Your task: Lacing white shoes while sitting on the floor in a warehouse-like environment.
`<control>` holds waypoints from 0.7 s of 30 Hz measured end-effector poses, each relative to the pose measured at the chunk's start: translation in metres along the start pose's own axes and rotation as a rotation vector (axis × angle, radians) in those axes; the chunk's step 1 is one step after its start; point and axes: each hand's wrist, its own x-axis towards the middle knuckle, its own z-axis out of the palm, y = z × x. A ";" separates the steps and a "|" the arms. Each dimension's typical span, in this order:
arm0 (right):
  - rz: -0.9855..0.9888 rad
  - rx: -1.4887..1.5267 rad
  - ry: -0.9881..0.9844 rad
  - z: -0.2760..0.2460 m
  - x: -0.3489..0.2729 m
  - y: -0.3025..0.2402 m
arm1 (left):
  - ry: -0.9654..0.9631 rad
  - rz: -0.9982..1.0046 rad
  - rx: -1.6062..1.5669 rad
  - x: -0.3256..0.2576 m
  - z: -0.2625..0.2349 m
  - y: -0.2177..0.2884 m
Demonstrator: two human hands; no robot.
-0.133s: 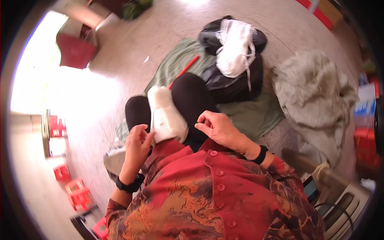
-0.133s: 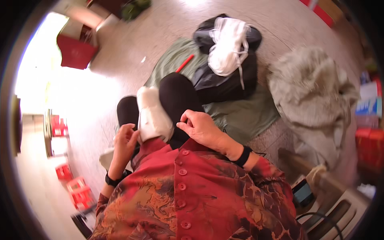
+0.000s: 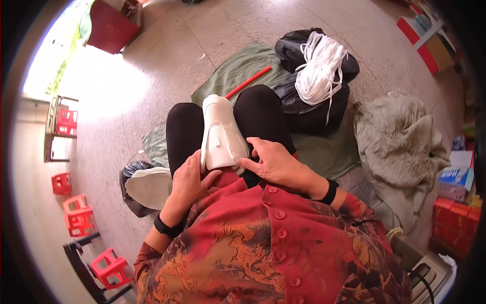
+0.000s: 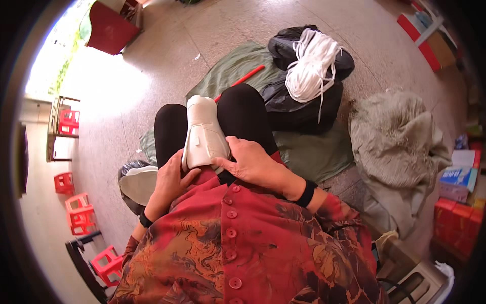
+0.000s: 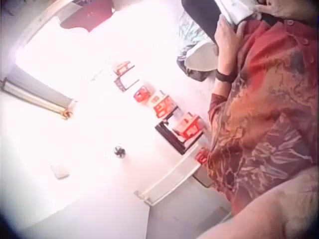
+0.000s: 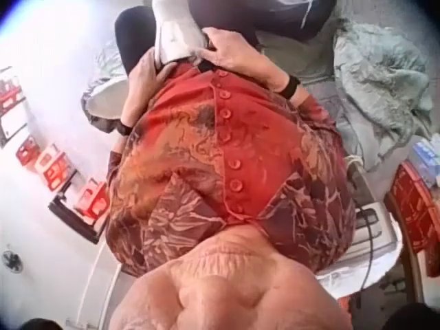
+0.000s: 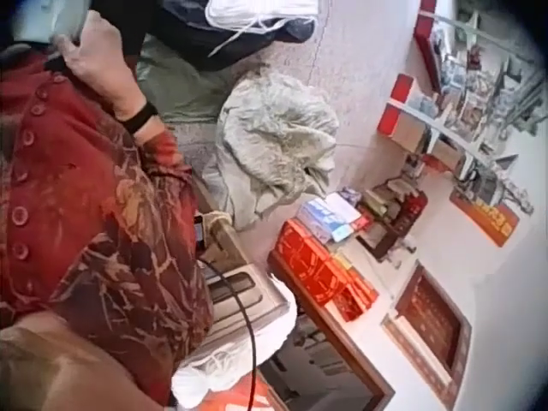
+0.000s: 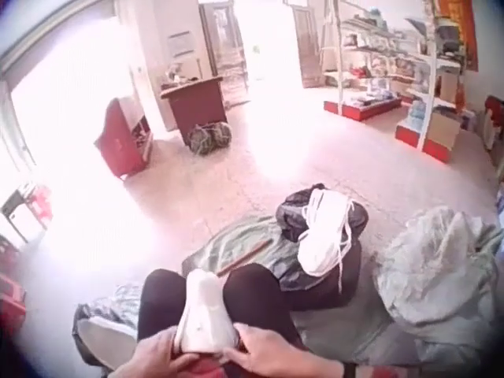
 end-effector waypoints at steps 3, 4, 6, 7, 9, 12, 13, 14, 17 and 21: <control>-0.278 -0.237 -0.021 0.021 0.039 -0.019 | -0.001 -0.128 0.050 -0.008 -0.002 -0.011; -0.235 -0.294 -0.124 0.019 0.046 -0.027 | -0.037 -0.142 0.042 -0.009 -0.004 -0.010; -0.182 -0.362 -0.228 0.023 0.055 -0.035 | -0.026 -0.171 -0.011 -0.011 -0.002 -0.012; -0.201 -0.419 -0.236 0.027 0.055 -0.033 | -0.036 -0.189 -0.054 -0.013 0.001 -0.013; -0.215 -0.477 -0.236 0.037 0.062 -0.026 | 0.026 -0.154 -0.068 -0.010 0.013 -0.026; -0.275 -0.590 -0.119 0.051 0.071 -0.020 | 0.074 -0.110 -0.121 -0.006 0.018 -0.037; -0.264 -0.592 -0.103 0.056 0.069 -0.021 | 0.065 -0.110 -0.163 -0.006 0.016 -0.040; -0.288 -0.605 -0.069 0.059 0.066 -0.025 | 0.060 -0.083 -0.161 -0.009 0.009 -0.043; -0.338 -0.526 0.050 0.050 0.045 -0.029 | 0.127 0.052 -0.299 -0.027 -0.011 -0.046; -0.423 -0.194 0.057 0.015 -0.010 -0.018 | 0.209 0.348 -0.147 -0.054 -0.019 -0.049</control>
